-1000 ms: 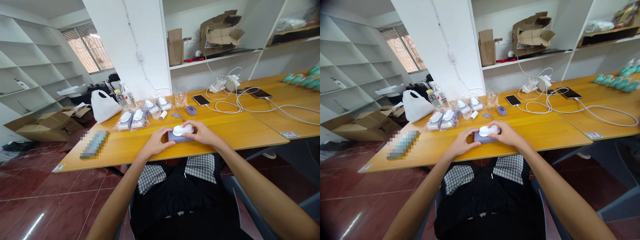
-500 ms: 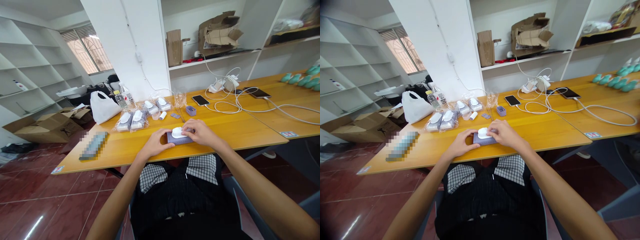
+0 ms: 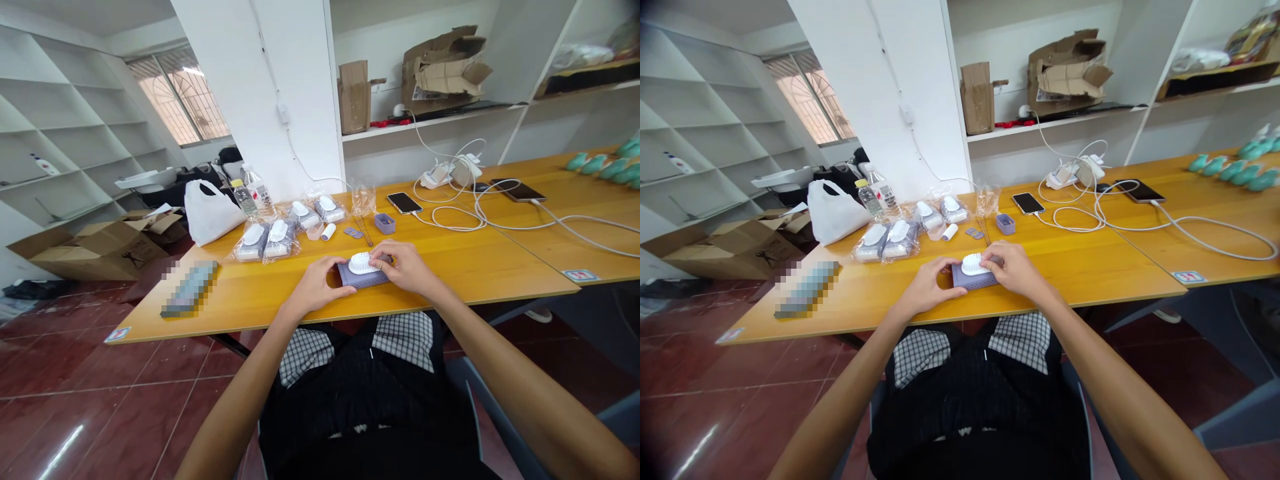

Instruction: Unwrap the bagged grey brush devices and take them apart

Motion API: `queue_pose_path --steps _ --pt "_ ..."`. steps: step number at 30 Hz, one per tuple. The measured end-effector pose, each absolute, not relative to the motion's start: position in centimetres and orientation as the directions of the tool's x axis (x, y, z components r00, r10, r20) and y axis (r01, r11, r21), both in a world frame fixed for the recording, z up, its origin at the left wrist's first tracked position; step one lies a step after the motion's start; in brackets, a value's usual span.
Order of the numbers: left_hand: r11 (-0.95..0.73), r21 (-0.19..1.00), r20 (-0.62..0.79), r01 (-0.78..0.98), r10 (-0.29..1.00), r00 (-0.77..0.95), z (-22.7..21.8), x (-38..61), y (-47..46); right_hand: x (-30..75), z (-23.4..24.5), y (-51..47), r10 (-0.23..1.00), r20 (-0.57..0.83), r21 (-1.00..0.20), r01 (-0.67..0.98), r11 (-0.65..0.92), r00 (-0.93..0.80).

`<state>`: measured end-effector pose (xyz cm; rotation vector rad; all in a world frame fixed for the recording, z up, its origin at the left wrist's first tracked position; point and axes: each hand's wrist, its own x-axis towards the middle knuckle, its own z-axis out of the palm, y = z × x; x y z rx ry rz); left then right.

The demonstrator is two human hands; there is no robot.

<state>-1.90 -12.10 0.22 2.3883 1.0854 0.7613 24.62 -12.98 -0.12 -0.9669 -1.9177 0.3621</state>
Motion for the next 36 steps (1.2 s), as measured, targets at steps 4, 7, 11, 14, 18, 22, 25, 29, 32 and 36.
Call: queue_pose_path --steps 4,7,11,14,18,22,25,29,32,36 --pt "-0.616 0.570 0.312 0.544 0.774 0.551 0.2 -2.0 -12.2 24.7 0.0 -13.1 0.743 0.607 -0.592 0.463 0.660 -0.283" --pt "-0.622 0.564 0.317 0.543 0.770 0.553 0.2 -2.1 -12.3 25.2 -0.2 -12.8 0.762 0.587 -0.630 0.436 0.643 -0.275" --pt "-0.618 0.559 0.329 0.553 0.777 0.536 0.1 -1.9 -12.2 25.3 -0.5 -12.5 0.755 0.596 -0.600 0.474 0.645 -0.273" --pt "-0.618 0.550 0.348 0.561 0.781 0.519 0.0 -1.8 -12.2 24.9 -0.4 -12.5 0.745 0.607 -0.525 0.564 0.637 -0.277" --pt "-0.645 0.537 0.357 0.543 0.757 0.547 0.0 -2.1 -12.1 24.7 -0.3 -12.5 0.737 0.596 -0.530 0.532 0.660 -0.319" --pt "-0.679 0.519 0.367 0.519 0.725 0.583 0.1 -2.2 -12.2 25.0 -0.4 -12.5 0.732 0.611 -0.579 0.461 0.672 -0.301" --pt "-0.678 0.515 0.366 0.524 0.727 0.581 0.2 -2.1 -12.2 24.9 -0.3 -12.7 0.718 0.624 -0.566 0.457 0.687 -0.307" --pt "-0.671 0.526 0.360 0.523 0.733 0.578 0.2 -2.1 -12.3 24.9 -0.1 -12.7 0.707 0.628 -0.549 0.459 0.699 -0.326" --pt "-0.677 0.527 0.360 0.513 0.725 0.587 0.2 -2.0 -12.3 25.3 -0.4 -12.5 0.706 0.638 -0.543 0.470 0.696 -0.308" --pt "-0.689 0.523 0.365 0.502 0.713 0.599 0.1 -2.0 -12.0 25.5 -0.8 -12.2 0.706 0.648 -0.534 0.490 0.689 -0.285"
